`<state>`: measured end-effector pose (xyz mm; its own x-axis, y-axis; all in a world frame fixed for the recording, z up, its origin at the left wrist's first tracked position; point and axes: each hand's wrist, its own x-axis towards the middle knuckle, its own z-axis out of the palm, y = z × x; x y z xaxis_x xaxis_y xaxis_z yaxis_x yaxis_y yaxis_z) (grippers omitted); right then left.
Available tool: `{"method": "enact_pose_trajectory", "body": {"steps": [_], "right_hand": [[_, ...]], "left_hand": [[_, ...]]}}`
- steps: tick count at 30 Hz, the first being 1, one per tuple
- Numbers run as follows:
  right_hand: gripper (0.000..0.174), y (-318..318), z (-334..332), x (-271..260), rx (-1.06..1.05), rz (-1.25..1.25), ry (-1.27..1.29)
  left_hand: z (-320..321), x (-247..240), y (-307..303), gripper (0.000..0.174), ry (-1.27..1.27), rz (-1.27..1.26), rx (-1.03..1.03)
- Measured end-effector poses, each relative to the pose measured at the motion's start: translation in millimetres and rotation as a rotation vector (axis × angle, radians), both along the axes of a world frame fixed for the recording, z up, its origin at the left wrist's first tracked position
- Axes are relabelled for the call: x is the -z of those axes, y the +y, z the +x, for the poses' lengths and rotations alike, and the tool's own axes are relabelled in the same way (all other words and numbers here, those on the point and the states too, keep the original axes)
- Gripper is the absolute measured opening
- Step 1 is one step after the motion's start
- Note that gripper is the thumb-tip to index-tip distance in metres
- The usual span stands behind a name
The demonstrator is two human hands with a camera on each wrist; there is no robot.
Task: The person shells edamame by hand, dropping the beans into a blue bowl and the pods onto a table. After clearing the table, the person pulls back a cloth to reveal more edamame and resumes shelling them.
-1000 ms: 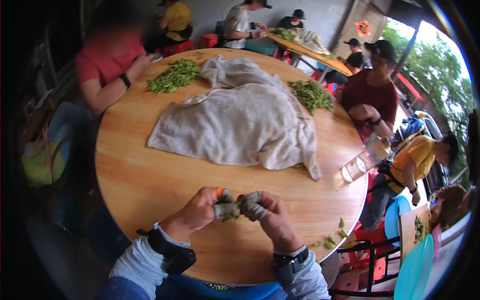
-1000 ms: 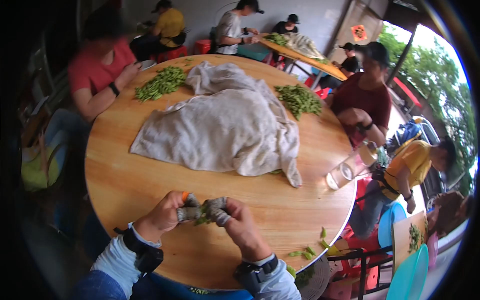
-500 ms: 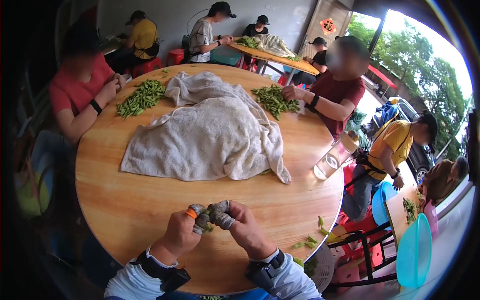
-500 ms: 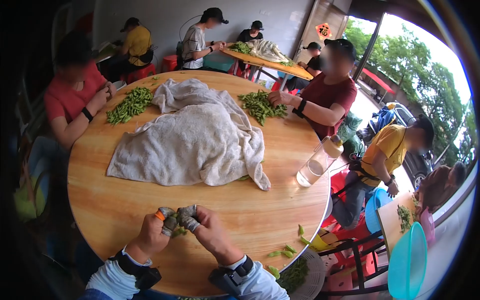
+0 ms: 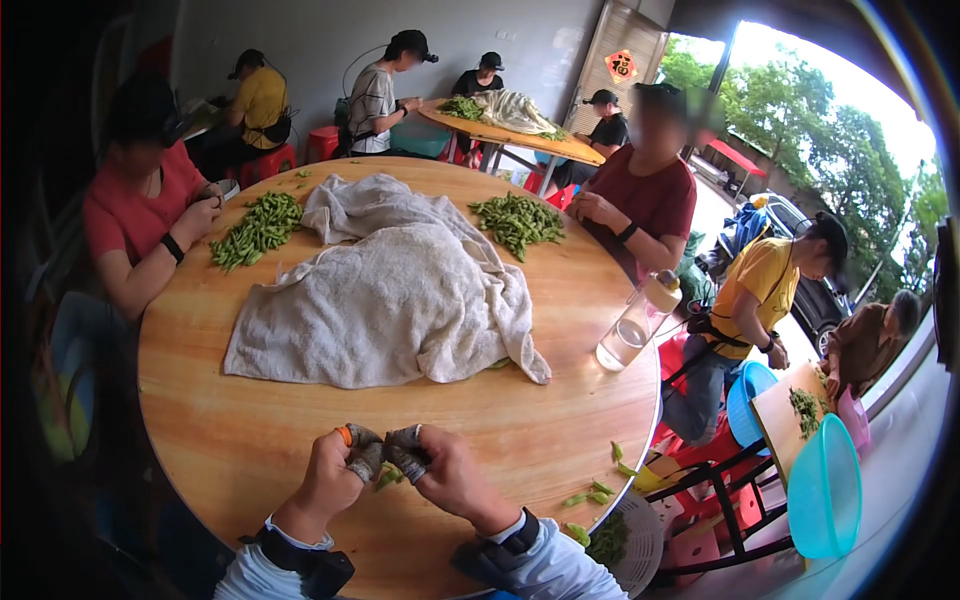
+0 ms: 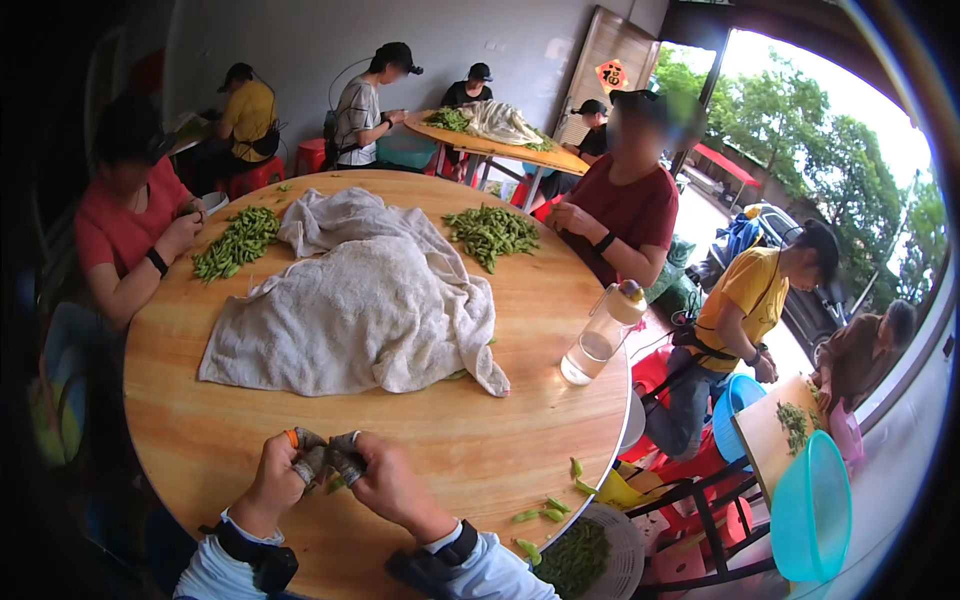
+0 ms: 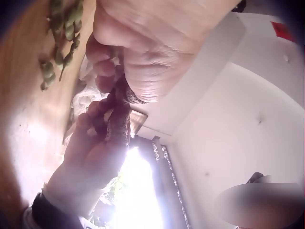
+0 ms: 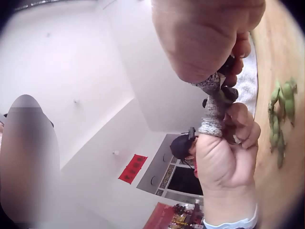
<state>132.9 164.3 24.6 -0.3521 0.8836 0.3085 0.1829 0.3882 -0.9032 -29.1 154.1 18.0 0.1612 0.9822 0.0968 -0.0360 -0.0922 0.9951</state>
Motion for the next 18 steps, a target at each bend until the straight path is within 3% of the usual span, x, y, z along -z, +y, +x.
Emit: {"method": "enact_pose_trajectory", "body": {"steps": [3,7,9,11,13,16,18], "right_hand": [[0.015,0.5,-3.3,1.7,0.003,0.139,0.014],[0.017,-0.5,-4.4,2.7,-0.009,0.290,-0.148],[0.013,-0.8,-2.7,1.3,-0.011,0.162,-0.096],[0.014,1.2,-3.4,-1.6,0.135,0.172,0.021],[0.015,12.3,7.4,13.1,0.233,0.114,0.094],[0.017,11.5,19.3,-6.2,0.350,0.042,-0.276],[0.017,11.5,18.3,-8.0,0.440,0.037,-0.402]], "left_hand": [[2.3,-2.9,-2.1,0.005,-0.081,-0.104,0.019],[6.9,0.4,-3.0,0.012,-0.149,-0.234,-0.034],[6.1,-0.7,-0.3,0.015,-0.194,-0.280,-0.004],[-2.8,-1.0,3.0,0.020,-0.259,-0.298,0.086],[-10.3,-1.4,5.6,0.019,-0.226,-0.227,0.023],[-15.4,-4.0,8.5,0.015,0.052,-0.075,0.052],[-16.5,-6.9,3.0,0.019,0.604,0.162,0.048]]}}
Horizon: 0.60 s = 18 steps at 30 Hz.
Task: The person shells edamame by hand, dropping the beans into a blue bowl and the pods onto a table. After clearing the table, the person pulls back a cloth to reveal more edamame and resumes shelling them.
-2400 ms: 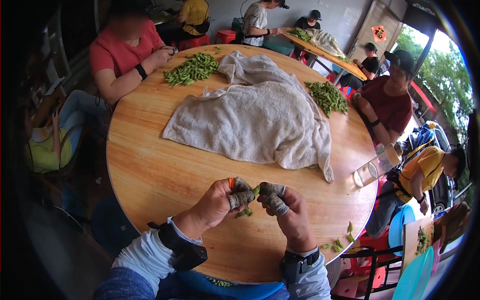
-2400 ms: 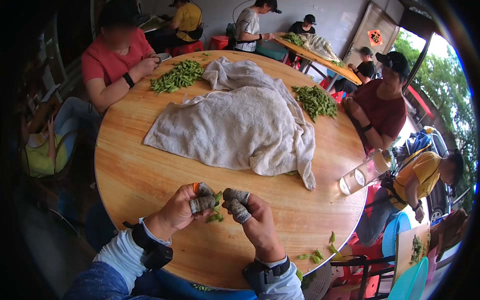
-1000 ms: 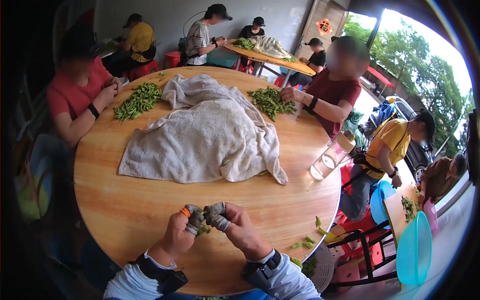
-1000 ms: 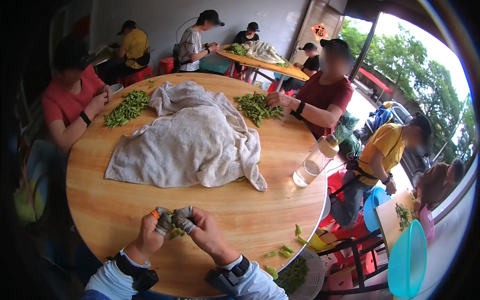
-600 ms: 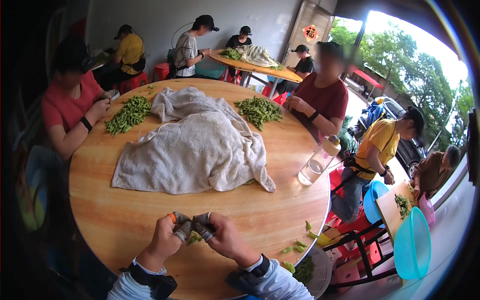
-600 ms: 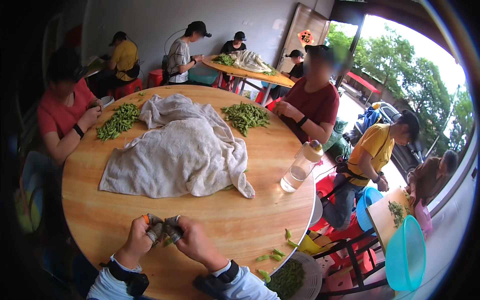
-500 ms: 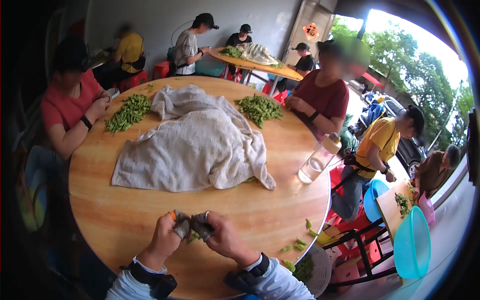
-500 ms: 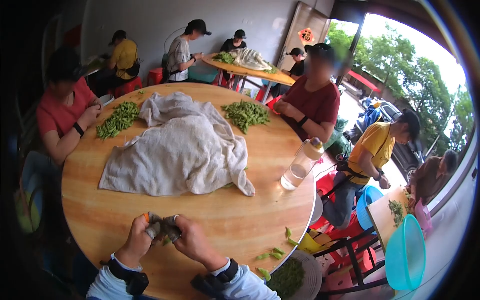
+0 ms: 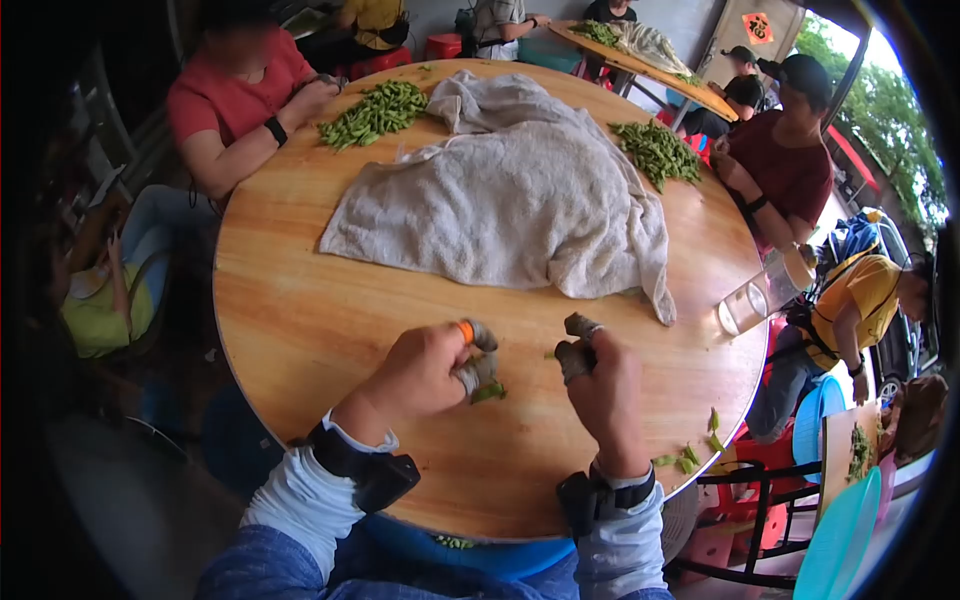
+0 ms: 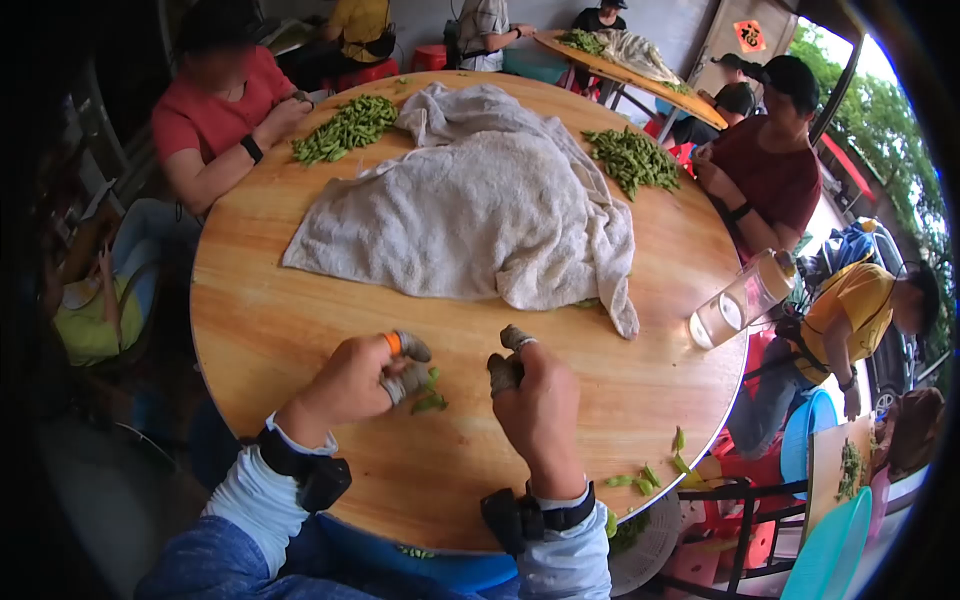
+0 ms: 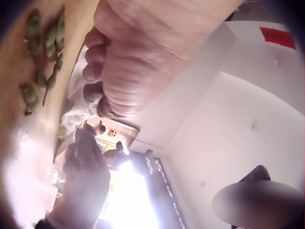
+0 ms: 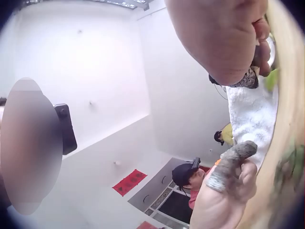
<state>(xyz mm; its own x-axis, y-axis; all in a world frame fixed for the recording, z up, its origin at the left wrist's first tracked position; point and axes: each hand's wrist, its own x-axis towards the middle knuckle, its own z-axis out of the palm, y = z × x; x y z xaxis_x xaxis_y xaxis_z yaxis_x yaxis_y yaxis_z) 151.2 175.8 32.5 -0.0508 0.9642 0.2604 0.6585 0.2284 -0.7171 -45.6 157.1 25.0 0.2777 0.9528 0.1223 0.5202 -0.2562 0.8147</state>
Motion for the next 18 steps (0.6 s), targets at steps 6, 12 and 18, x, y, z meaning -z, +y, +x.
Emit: {"method": "enact_pose_trajectory", "body": {"steps": [6,12,18], "right_hand": [[0.021,-7.6,-6.2,9.3,-0.144,0.040,0.077],[0.022,-4.6,-8.9,15.3,-0.329,-0.177,0.481],[0.023,-10.7,-15.3,2.6,-0.463,-0.520,0.778]], "left_hand": [[4.0,6.0,4.5,0.013,0.470,0.178,-0.041],[3.2,10.2,9.5,0.010,0.113,0.095,-0.079],[-0.6,13.4,7.5,0.007,-0.816,-0.539,0.002]]}}
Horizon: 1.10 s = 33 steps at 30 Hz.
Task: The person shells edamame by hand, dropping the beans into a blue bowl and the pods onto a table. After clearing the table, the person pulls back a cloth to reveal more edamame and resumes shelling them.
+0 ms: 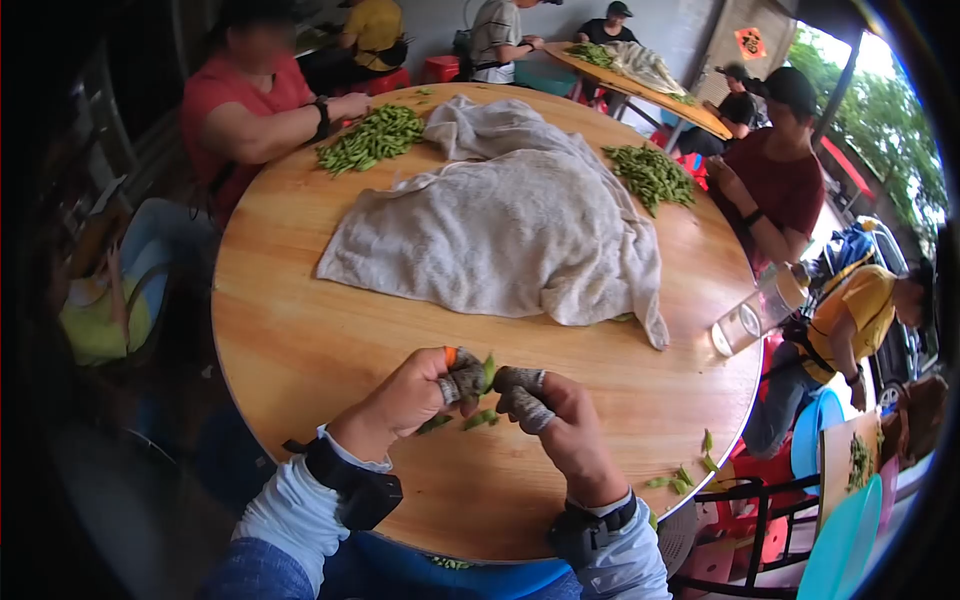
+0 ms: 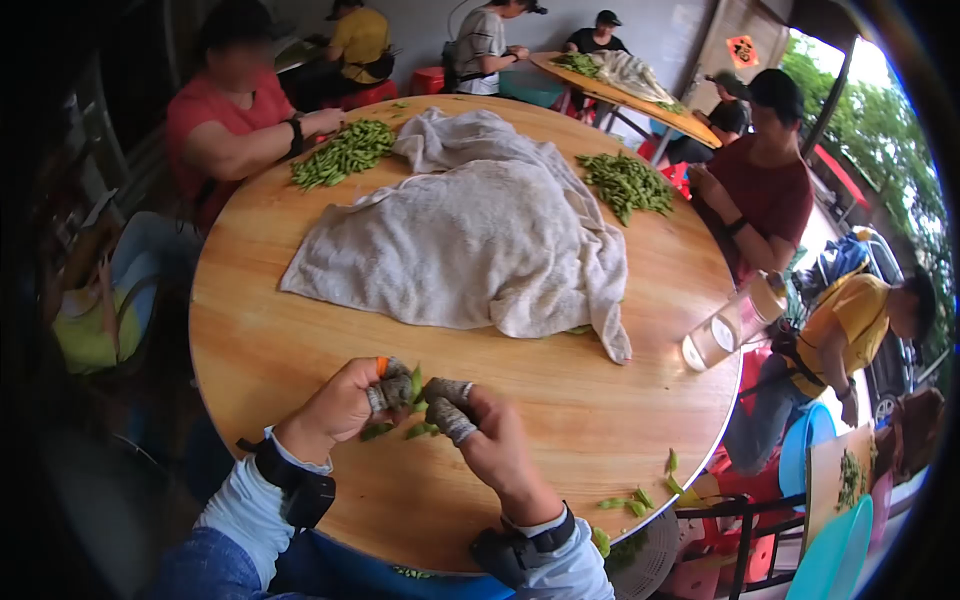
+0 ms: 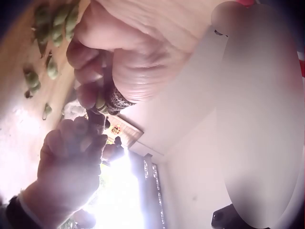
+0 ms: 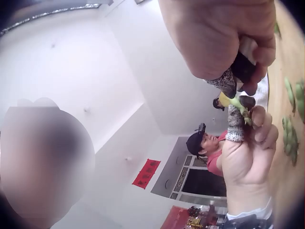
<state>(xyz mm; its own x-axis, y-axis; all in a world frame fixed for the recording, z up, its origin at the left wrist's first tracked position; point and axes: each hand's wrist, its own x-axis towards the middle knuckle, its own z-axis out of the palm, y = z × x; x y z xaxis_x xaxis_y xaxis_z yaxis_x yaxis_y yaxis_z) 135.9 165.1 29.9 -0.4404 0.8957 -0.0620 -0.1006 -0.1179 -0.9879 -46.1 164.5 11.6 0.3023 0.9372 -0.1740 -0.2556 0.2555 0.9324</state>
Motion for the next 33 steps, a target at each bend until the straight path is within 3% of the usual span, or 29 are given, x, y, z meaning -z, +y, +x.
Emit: {"method": "enact_pose_trajectory", "body": {"steps": [4,7,20,26,33], "right_hand": [[0.020,2.5,1.8,2.5,-0.045,-0.056,0.084],[0.018,2.8,3.4,3.7,-0.051,-0.071,0.111],[0.016,-0.6,-3.3,1.0,-0.022,-0.058,0.015],[0.024,0.9,-0.5,5.1,-0.068,-0.091,0.100],[0.018,-0.6,-3.8,5.4,-0.034,-0.098,0.046]], "left_hand": [[-4.1,2.8,2.1,0.013,-0.144,0.038,0.127],[2.0,-10.6,-2.7,0.017,0.005,0.078,0.134],[0.0,-13.0,-4.9,0.019,-0.010,0.080,0.172],[-2.7,-20.0,-5.5,0.019,0.037,0.081,0.162],[-3.3,-13.9,-3.3,0.017,0.051,0.124,0.172]]}}
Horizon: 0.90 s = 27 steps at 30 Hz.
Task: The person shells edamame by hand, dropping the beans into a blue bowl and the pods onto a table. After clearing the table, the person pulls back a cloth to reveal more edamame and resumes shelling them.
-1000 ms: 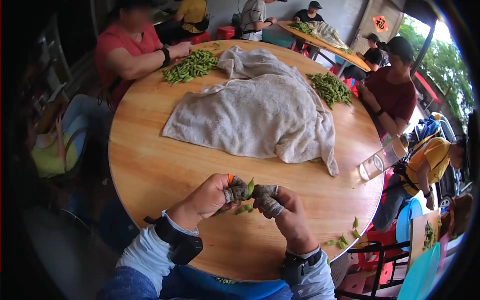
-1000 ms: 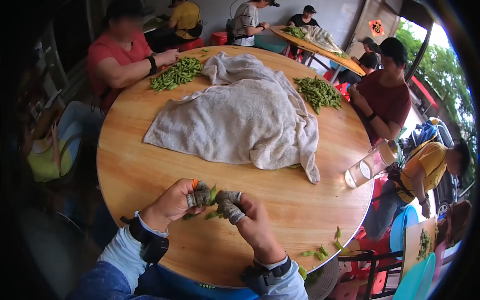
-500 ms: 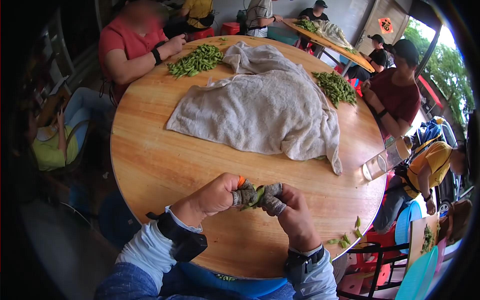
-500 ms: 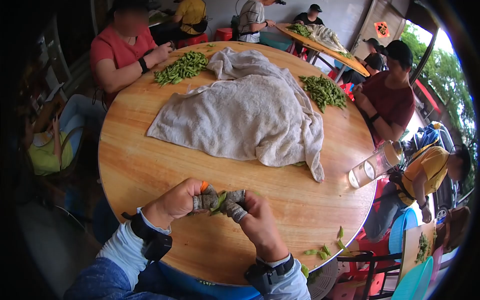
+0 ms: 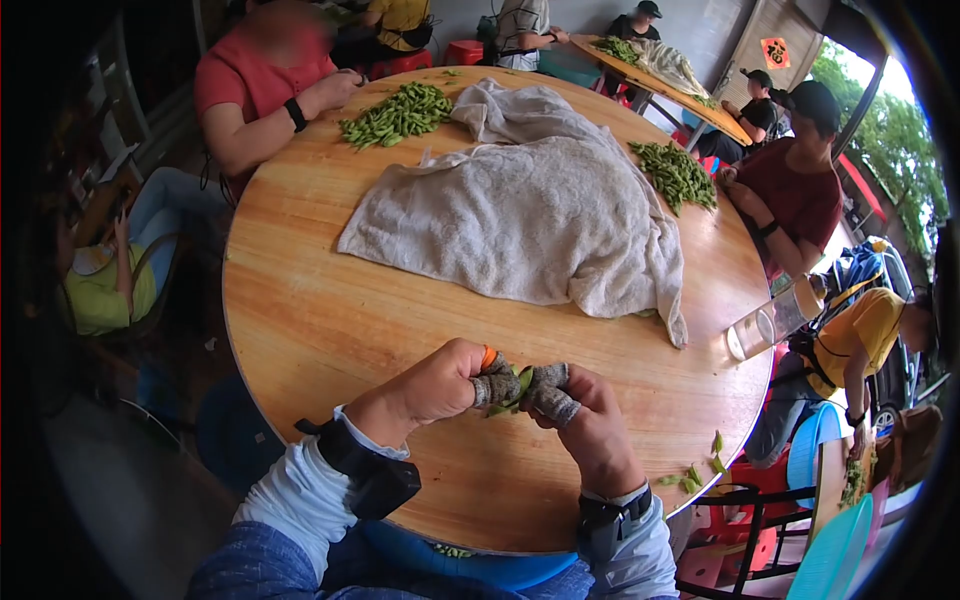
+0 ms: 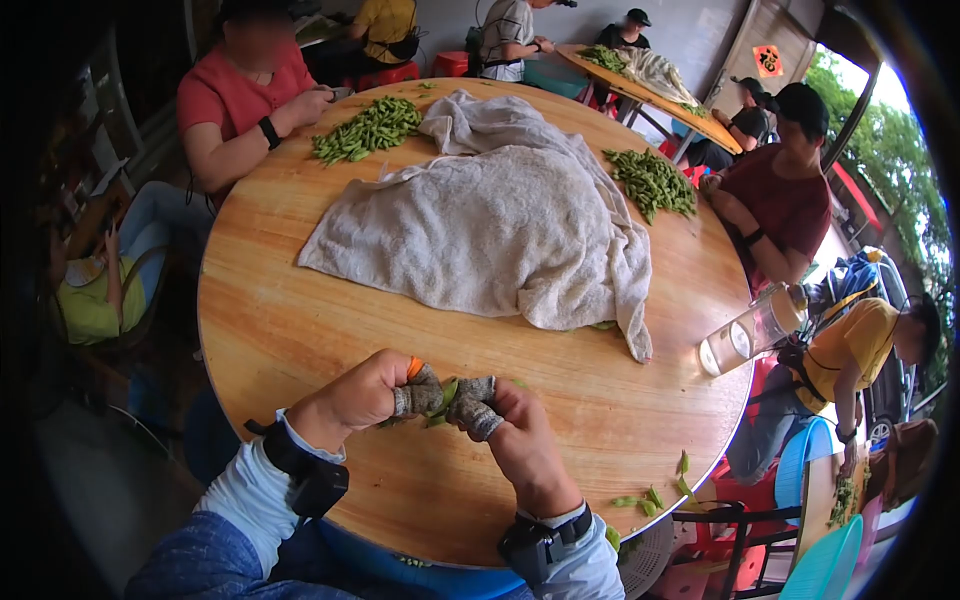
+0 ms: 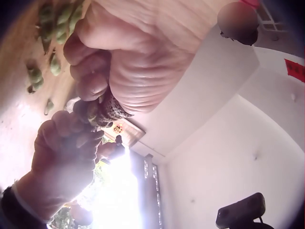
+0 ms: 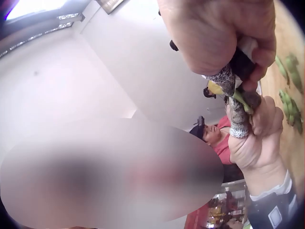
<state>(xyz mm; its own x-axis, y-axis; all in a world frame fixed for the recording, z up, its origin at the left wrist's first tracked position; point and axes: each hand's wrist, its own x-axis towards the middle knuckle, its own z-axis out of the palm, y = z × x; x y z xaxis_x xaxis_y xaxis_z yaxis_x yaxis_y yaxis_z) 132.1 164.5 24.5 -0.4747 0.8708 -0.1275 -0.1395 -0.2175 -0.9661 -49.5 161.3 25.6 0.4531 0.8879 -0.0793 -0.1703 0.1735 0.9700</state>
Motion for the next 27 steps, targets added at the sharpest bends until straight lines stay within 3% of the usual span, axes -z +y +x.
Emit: {"method": "enact_pose_trajectory", "body": {"steps": [4,7,11,14,17,23,26,27], "right_hand": [[0.011,0.1,-2.9,3.6,0.038,0.012,-0.058],[0.009,4.6,-2.3,7.2,0.051,-0.023,-0.020],[0.008,7.2,2.7,11.8,0.139,-0.037,0.057],[0.007,6.1,2.1,11.0,0.156,0.055,0.011],[0.008,4.3,1.1,7.9,0.125,0.109,0.072],[0.009,2.9,-0.4,4.4,0.058,0.197,0.183],[0.010,3.2,-0.4,4.4,0.101,0.225,0.154],[0.010,3.4,0.1,4.1,0.108,0.225,0.120]], "left_hand": [[3.1,6.4,0.9,0.017,-0.039,0.020,0.017],[5.2,13.1,1.7,0.017,0.171,0.182,-0.034],[14.0,1.7,-8.9,0.029,0.900,0.734,-0.244],[17.2,13.5,-7.7,0.024,0.958,0.945,-0.301],[18.7,15.3,-6.4,0.019,0.736,0.881,-0.352],[17.8,21.5,-4.0,0.018,-0.093,0.014,-0.215],[12.1,14.7,0.7,0.017,0.030,0.128,-0.134],[13.1,8.2,-1.5,0.016,0.234,0.328,-0.233]]}}
